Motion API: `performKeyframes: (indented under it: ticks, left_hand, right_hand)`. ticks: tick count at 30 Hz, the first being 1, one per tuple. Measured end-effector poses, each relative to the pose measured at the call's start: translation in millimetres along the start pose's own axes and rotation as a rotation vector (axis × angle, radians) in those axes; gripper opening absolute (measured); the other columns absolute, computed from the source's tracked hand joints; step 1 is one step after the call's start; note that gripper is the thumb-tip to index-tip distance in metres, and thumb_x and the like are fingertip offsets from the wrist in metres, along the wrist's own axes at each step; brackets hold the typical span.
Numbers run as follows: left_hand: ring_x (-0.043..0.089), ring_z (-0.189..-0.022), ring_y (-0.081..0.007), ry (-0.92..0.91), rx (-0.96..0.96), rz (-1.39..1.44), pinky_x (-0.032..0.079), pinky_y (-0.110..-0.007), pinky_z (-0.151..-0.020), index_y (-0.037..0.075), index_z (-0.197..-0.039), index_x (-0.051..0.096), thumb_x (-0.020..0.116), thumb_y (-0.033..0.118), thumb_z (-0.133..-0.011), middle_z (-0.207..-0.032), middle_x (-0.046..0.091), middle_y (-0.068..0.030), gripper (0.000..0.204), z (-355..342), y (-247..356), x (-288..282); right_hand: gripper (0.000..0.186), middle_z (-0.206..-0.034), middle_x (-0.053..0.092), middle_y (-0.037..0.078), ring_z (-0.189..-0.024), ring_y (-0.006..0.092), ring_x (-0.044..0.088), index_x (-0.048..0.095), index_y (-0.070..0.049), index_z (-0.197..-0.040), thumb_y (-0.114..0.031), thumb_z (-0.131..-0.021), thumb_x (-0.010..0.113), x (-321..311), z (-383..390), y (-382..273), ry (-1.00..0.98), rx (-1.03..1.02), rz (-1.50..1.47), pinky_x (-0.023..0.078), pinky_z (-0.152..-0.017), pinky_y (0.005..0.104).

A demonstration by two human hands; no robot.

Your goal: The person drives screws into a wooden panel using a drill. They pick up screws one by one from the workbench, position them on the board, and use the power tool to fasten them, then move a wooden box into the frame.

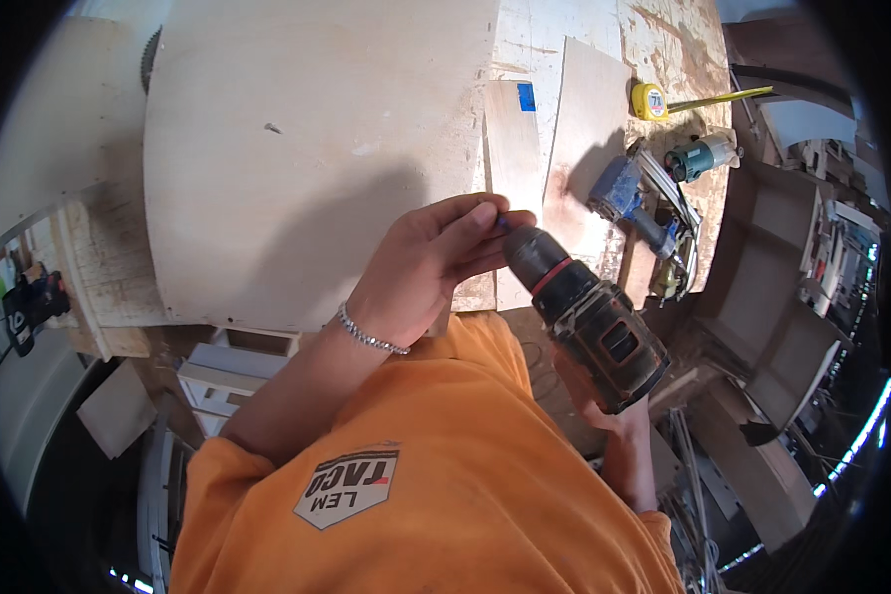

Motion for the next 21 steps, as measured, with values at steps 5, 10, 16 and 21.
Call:
performKeyframes:
  ticks: [5,10,16,21]
  left_hand:
    - [0.056,-0.133,-0.0222,0.057,-0.074,0.306,0.044,-0.036,-0.115,-0.005,-0.142,0.048,0.054,0.022,-0.107,-0.140,0.059,-0.0169,0.044,-36,14,11]
    - [0.057,-0.130,-0.0240,0.076,-0.061,0.454,0.044,-0.037,-0.116,-0.007,-0.142,0.046,0.051,0.020,-0.108,-0.138,0.060,-0.0167,0.044,-54,16,1]
    - [0.065,-0.119,-0.0224,0.148,-0.115,0.605,0.052,-0.036,-0.108,-0.005,-0.130,0.054,0.041,0.015,-0.111,-0.132,0.064,-0.0180,0.031,-61,15,-2]
    - [0.066,-0.116,-0.0226,0.130,-0.139,0.680,0.053,-0.037,-0.106,-0.005,-0.122,0.060,0.046,0.019,-0.110,-0.126,0.068,-0.0177,0.030,-58,15,-4]
  right_hand:
    - [0.023,-0.098,0.072,0.008,-0.088,0.0147,0.068,0.069,0.001,-0.108,-0.006,-0.086,0.073,9,-63,-67,0.090,0.183,0.138,0.054,-0.076,0.0302]
    - [0.030,-0.096,0.072,0.009,-0.084,0.0163,0.067,0.069,-0.001,-0.109,-0.008,-0.080,0.075,10,-99,-91,0.032,0.234,0.345,0.055,-0.078,0.0328]
    - [0.039,-0.101,0.072,0.012,-0.089,0.0216,0.069,0.067,-0.001,-0.115,-0.009,-0.078,0.078,9,-116,-109,0.026,0.364,0.389,0.055,-0.084,0.0354]
    - [0.044,-0.103,0.073,0.015,-0.092,0.0273,0.070,0.066,-0.001,-0.117,-0.010,-0.076,0.080,0,-137,-122,-0.107,0.424,0.496,0.055,-0.087,0.0374]
Point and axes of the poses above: each hand's wrist, its own z-axis away from the middle knuckle, its own x-axis out of the palm, y = z × x, the point moved 3 cm from there along -z, towards the middle knuckle
